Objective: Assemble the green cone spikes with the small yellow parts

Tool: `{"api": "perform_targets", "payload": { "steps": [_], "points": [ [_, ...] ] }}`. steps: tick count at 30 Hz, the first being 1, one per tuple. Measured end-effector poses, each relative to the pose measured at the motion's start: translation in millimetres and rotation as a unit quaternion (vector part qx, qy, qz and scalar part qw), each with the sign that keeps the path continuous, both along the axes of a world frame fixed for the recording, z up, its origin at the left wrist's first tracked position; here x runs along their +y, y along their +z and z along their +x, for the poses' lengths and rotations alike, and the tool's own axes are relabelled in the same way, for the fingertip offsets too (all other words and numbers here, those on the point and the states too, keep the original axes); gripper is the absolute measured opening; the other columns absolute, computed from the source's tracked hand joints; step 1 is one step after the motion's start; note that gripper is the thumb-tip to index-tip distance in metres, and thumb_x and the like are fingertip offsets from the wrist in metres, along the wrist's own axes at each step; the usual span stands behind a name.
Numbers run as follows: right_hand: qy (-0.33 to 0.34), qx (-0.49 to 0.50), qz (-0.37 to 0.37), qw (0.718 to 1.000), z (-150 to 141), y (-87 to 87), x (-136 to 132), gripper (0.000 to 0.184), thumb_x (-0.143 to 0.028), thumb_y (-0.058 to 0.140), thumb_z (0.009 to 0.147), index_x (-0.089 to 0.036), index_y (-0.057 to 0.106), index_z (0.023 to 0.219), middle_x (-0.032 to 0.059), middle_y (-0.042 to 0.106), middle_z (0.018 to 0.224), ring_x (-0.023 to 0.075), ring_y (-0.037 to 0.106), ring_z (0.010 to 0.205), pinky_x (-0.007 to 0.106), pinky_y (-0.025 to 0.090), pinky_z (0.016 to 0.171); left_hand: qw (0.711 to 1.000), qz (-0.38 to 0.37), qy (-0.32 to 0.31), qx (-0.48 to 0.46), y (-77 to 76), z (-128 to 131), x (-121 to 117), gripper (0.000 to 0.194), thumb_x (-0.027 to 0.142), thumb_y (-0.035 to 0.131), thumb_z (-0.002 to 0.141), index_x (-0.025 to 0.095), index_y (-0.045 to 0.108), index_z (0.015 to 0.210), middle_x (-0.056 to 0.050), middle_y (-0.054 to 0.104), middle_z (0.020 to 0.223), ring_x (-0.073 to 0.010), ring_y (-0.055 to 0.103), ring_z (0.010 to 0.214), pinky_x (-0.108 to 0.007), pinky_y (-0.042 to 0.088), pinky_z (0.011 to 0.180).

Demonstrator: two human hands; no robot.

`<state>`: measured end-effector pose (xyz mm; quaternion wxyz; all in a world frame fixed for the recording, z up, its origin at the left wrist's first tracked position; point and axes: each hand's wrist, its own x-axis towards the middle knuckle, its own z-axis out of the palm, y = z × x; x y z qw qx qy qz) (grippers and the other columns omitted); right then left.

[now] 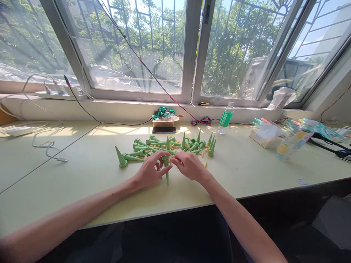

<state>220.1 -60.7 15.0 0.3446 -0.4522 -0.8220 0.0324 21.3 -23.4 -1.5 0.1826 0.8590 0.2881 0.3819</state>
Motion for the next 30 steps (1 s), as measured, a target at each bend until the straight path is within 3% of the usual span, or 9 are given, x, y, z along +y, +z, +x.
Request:
{"api": "perform_targets", "payload": {
  "steps": [6, 17, 30],
  "points": [
    [0.039, 0.029, 0.003, 0.999, 0.5, -0.3, -2.1, 0.011, -0.027, 0.054, 0.094, -0.019, 0.056, 0.087, 0.0009, 0.062, 0.075, 0.0108, 0.049, 0.057, 0.023, 0.038, 0.057, 1.0, 0.001, 0.005, -0.011, -2.7, 0.9, 1.1, 0.025, 0.032, 0.06, 0.088, 0.022, 0.056, 0.11, -0.005, 0.061, 0.1, -0.0104, 0.053, 0.064, -0.024, 0.049, 0.058],
    [0.01, -0.013, -0.02, 1.0, 0.6, -1.1, -0.5, 0.032, -0.029, 0.045, 0.099, -0.019, 0.049, 0.069, -0.0028, 0.05, 0.06, 0.0103, 0.039, 0.053, 0.023, 0.029, 0.053, 1.0, 0.002, 0.003, 0.011, -1.5, 0.0, -0.5, 0.027, 0.029, 0.063, 0.085, 0.022, 0.054, 0.11, -0.002, 0.06, 0.098, -0.01, 0.052, 0.063, -0.024, 0.049, 0.059],
    [0.036, 0.029, -0.034, 0.998, 1.8, -5.1, 0.7, 0.013, -0.024, 0.05, 0.096, -0.019, 0.055, 0.085, 0.0012, 0.059, 0.074, 0.0124, 0.049, 0.062, 0.024, 0.037, 0.059, 1.0, -0.004, 0.008, 0.005, 0.2, 1.2, -1.4, 0.024, 0.029, 0.061, 0.086, 0.022, 0.055, 0.108, -0.002, 0.061, 0.101, -0.0097, 0.053, 0.064, -0.024, 0.049, 0.059]
  ]
}}
